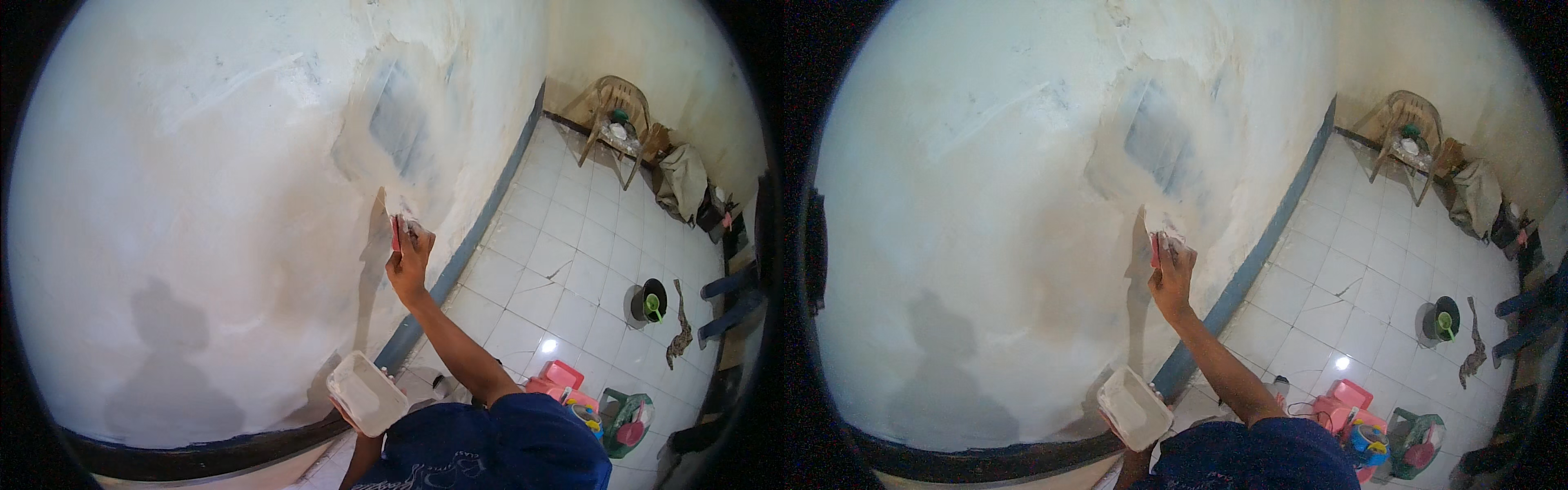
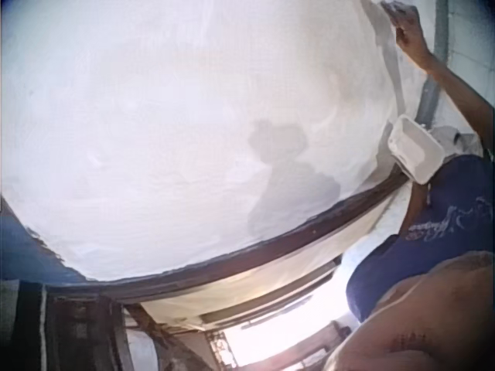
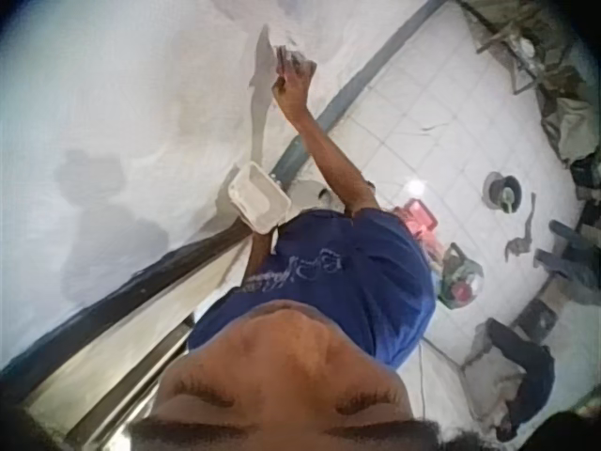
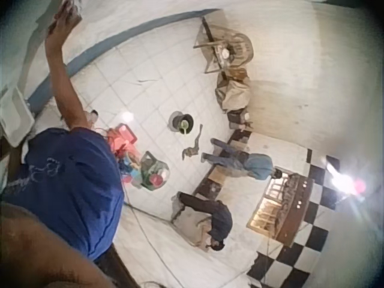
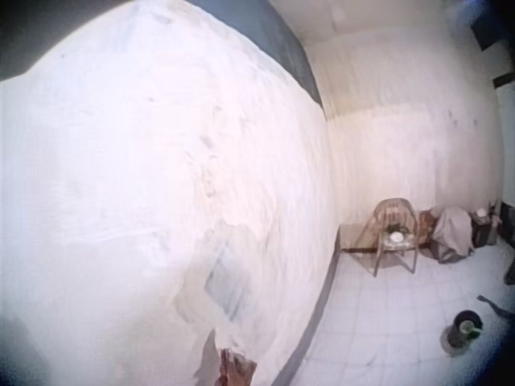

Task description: The person applies filler to a section of a damaged wall using a putty knife while holding a plastic container of the substance.

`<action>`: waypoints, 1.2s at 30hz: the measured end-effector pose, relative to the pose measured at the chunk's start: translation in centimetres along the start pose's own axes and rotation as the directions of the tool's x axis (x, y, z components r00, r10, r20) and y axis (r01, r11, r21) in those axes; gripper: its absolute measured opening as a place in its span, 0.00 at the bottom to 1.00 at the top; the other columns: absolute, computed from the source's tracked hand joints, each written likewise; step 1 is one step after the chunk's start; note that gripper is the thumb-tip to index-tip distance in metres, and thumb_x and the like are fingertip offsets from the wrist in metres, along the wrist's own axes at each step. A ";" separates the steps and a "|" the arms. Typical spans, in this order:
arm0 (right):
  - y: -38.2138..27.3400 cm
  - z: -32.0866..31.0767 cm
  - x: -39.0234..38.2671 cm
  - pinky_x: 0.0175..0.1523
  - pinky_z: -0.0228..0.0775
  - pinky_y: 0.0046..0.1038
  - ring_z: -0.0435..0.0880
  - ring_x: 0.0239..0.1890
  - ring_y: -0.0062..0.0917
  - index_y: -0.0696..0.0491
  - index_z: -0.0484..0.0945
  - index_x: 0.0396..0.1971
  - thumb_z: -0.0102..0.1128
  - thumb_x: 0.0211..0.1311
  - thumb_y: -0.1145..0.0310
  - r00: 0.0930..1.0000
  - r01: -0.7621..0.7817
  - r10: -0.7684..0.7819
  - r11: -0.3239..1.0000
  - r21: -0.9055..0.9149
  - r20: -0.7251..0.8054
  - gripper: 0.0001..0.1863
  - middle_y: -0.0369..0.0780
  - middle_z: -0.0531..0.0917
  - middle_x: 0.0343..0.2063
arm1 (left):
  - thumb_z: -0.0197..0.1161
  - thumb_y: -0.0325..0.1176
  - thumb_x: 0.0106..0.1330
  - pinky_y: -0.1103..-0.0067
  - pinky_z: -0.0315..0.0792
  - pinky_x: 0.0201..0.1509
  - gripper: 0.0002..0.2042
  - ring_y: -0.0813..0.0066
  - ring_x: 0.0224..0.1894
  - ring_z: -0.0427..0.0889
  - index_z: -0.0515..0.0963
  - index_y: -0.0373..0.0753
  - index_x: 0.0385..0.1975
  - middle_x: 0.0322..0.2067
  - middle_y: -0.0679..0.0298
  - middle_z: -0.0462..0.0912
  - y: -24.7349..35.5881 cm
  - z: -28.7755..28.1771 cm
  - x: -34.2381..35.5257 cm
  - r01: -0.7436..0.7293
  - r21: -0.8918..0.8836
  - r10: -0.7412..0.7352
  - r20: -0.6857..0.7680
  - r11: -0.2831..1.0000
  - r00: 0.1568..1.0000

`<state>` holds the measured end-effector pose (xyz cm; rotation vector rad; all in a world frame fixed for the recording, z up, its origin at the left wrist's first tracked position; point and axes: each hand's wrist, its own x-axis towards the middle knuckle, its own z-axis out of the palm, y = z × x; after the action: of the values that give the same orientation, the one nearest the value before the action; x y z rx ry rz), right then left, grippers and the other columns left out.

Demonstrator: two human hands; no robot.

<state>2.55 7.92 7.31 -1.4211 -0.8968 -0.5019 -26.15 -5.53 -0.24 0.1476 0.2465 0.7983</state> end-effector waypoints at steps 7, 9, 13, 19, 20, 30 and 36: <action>0.5 2.6 -2.6 0.53 0.62 0.38 0.66 0.48 0.43 0.53 0.68 0.63 0.52 0.38 0.90 0.998 -0.018 0.017 1.000 0.019 0.055 0.42 0.47 0.70 0.50 | 0.50 0.80 0.48 0.36 0.52 0.63 0.52 0.42 0.63 0.62 0.54 0.53 0.70 0.64 0.49 0.61 0.6 -1.2 -0.4 0.023 -0.145 -0.030 -0.041 0.989 0.999; 0.2 2.0 -4.4 0.54 0.62 0.38 0.66 0.50 0.44 0.53 0.68 0.63 0.53 0.39 0.89 0.992 -0.050 0.047 0.998 0.024 0.120 0.42 0.48 0.70 0.51 | 0.50 0.80 0.48 0.36 0.52 0.63 0.52 0.42 0.63 0.62 0.54 0.53 0.70 0.64 0.48 0.61 0.6 -1.4 -0.6 0.022 -0.169 -0.033 -0.059 0.985 0.998; -0.7 0.1 -8.3 0.57 0.61 0.40 0.68 0.53 0.46 0.55 0.70 0.61 0.54 0.39 0.86 0.973 -0.039 0.022 0.997 0.068 0.230 0.39 0.49 0.72 0.52 | 0.49 0.80 0.49 0.37 0.54 0.62 0.51 0.41 0.63 0.63 0.54 0.52 0.70 0.63 0.48 0.61 0.6 -1.2 -0.4 0.010 -0.166 -0.014 -0.019 0.986 1.000; -0.5 -2.5 -6.3 0.60 0.60 0.42 0.70 0.54 0.45 0.53 0.72 0.60 0.54 0.39 0.84 0.992 -0.020 0.004 0.992 0.125 0.127 0.38 0.47 0.74 0.52 | 0.50 0.79 0.50 0.37 0.55 0.62 0.50 0.41 0.63 0.63 0.54 0.53 0.70 0.64 0.48 0.61 0.6 0.9 0.0 0.013 0.058 -0.011 -0.038 0.998 0.999; -0.6 -2.5 -4.5 0.60 0.60 0.41 0.70 0.54 0.44 0.53 0.73 0.59 0.53 0.39 0.84 0.998 -0.039 0.034 0.994 0.103 0.047 0.37 0.46 0.75 0.51 | 0.49 0.79 0.51 0.37 0.58 0.61 0.50 0.40 0.62 0.64 0.54 0.52 0.70 0.63 0.48 0.62 0.6 0.4 -0.1 0.001 -0.135 -0.005 -0.026 0.991 1.000; -0.7 -2.0 -2.7 0.52 0.66 0.38 0.72 0.46 0.45 0.54 0.77 0.54 0.52 0.34 0.87 0.989 0.041 -0.056 0.993 0.109 0.137 0.37 0.46 0.76 0.47 | 0.50 0.80 0.47 0.37 0.52 0.64 0.53 0.40 0.65 0.61 0.52 0.52 0.71 0.65 0.47 0.59 -0.1 0.7 0.2 0.046 -0.377 -0.014 0.087 0.925 0.996; 0.6 -3.2 -5.6 0.52 0.68 0.39 0.74 0.46 0.42 0.55 0.79 0.51 0.52 0.35 0.87 0.994 -0.010 -0.002 0.993 0.120 0.107 0.34 0.44 0.77 0.42 | 0.47 0.79 0.52 0.35 0.57 0.59 0.49 0.40 0.61 0.65 0.54 0.52 0.70 0.60 0.46 0.64 -0.2 1.0 0.0 -0.001 -0.156 -0.006 -0.044 0.988 0.999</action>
<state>0.44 3.71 2.82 -1.3486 -0.9932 -0.3650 -25.71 -5.67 0.69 -0.0181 0.2249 0.8153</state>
